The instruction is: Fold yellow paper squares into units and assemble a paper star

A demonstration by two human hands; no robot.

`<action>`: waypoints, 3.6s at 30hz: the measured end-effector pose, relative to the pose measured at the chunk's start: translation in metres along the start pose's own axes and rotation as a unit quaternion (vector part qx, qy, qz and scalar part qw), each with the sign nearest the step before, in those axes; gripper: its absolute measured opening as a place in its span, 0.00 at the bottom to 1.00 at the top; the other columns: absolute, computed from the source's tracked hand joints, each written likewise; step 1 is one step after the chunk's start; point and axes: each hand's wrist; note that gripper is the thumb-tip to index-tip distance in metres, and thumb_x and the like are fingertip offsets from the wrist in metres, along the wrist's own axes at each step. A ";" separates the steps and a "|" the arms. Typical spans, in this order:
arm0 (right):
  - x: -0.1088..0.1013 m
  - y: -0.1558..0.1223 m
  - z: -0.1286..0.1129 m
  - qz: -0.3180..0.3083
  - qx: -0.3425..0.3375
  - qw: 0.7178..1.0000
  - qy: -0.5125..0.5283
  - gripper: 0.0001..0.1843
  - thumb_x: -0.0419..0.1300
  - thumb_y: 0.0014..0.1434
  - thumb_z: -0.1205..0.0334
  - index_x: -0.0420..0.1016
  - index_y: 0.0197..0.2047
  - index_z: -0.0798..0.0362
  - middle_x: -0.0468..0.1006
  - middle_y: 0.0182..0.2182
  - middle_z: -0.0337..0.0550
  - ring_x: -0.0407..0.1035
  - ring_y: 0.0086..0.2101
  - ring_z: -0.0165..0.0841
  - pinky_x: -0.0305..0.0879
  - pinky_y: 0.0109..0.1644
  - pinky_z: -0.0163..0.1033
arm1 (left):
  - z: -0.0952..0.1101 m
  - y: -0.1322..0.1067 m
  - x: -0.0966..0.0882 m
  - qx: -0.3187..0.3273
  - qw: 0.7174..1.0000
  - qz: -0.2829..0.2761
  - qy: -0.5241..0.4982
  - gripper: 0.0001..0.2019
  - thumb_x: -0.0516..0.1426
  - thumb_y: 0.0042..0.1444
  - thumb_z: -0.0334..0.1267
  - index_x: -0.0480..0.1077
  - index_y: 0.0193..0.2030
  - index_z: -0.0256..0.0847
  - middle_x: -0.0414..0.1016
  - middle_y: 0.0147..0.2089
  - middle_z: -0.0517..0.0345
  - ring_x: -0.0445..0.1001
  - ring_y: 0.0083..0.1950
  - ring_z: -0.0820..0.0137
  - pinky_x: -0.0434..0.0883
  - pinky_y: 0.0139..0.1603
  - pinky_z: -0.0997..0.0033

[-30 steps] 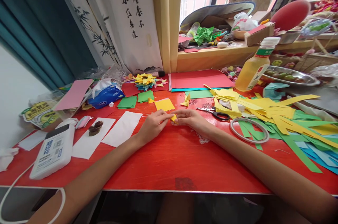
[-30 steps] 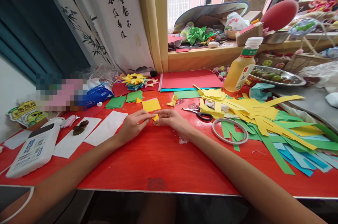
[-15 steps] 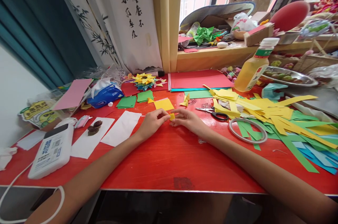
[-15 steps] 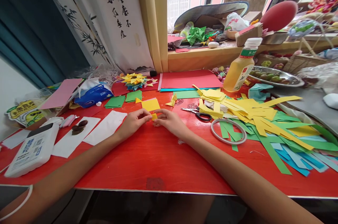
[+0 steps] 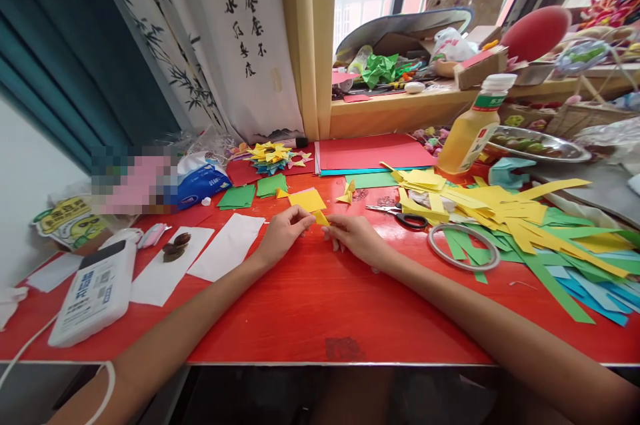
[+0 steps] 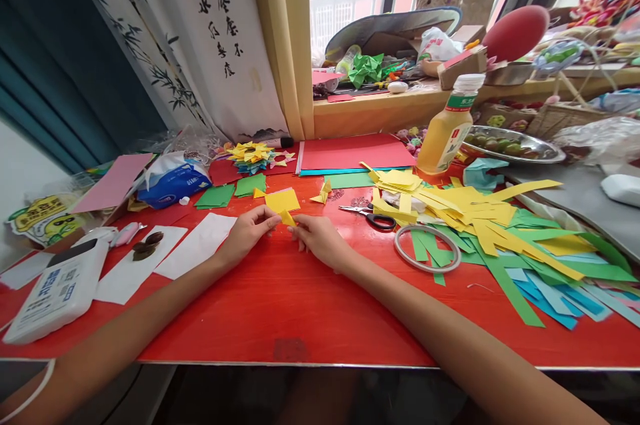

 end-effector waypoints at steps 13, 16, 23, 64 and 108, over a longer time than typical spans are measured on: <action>-0.003 0.003 0.002 -0.038 0.018 0.997 0.065 0.16 0.47 0.56 0.54 0.67 0.28 0.56 0.69 0.20 0.38 0.62 0.19 0.25 0.56 0.23 0.30 | -0.001 -0.001 -0.001 0.017 1.000 -0.018 0.006 0.12 0.51 0.50 0.46 0.65 0.29 0.38 0.62 0.23 0.64 0.59 0.24 0.77 0.58 0.26 0.77; -0.004 0.005 0.003 -0.051 0.027 0.992 0.108 0.15 0.49 0.55 0.54 0.67 0.28 0.57 0.69 0.21 0.38 0.61 0.19 0.25 0.56 0.23 0.30 | 0.000 -0.001 -0.001 0.026 0.999 -0.019 0.018 0.12 0.51 0.50 0.46 0.65 0.28 0.38 0.62 0.24 0.64 0.60 0.26 0.77 0.58 0.27 0.77; -0.005 0.004 0.001 -0.058 0.031 0.990 0.124 0.15 0.49 0.55 0.54 0.66 0.27 0.57 0.69 0.21 0.39 0.61 0.19 0.24 0.57 0.23 0.30 | -0.002 -0.001 -0.002 0.038 0.998 -0.031 0.042 0.12 0.51 0.50 0.45 0.63 0.26 0.38 0.62 0.24 0.64 0.60 0.26 0.76 0.58 0.28 0.77; -0.002 -0.001 -0.005 -0.006 -0.028 0.995 -0.100 0.12 0.46 0.57 0.65 0.63 0.23 0.55 0.69 0.19 0.37 0.61 0.19 0.25 0.53 0.24 0.30 | 0.002 -0.002 0.001 0.042 0.992 -0.064 0.097 0.13 0.49 0.52 0.44 0.63 0.25 0.38 0.61 0.21 0.65 0.58 0.24 0.77 0.56 0.26 0.78; -0.027 0.014 0.019 0.233 0.066 0.966 -0.092 0.24 0.47 0.53 0.47 0.58 0.15 0.55 0.59 0.13 0.36 0.53 0.17 0.26 0.46 0.22 0.33 | -0.041 0.023 -0.026 0.094 0.931 -0.024 0.353 0.17 0.45 0.56 0.44 0.63 0.49 0.41 0.67 0.49 0.52 0.64 0.51 0.66 0.61 0.51 0.66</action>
Point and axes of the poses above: each hand's wrist, its own y-axis towards the middle knuckle, its own x-axis out of the palm, z = x × y
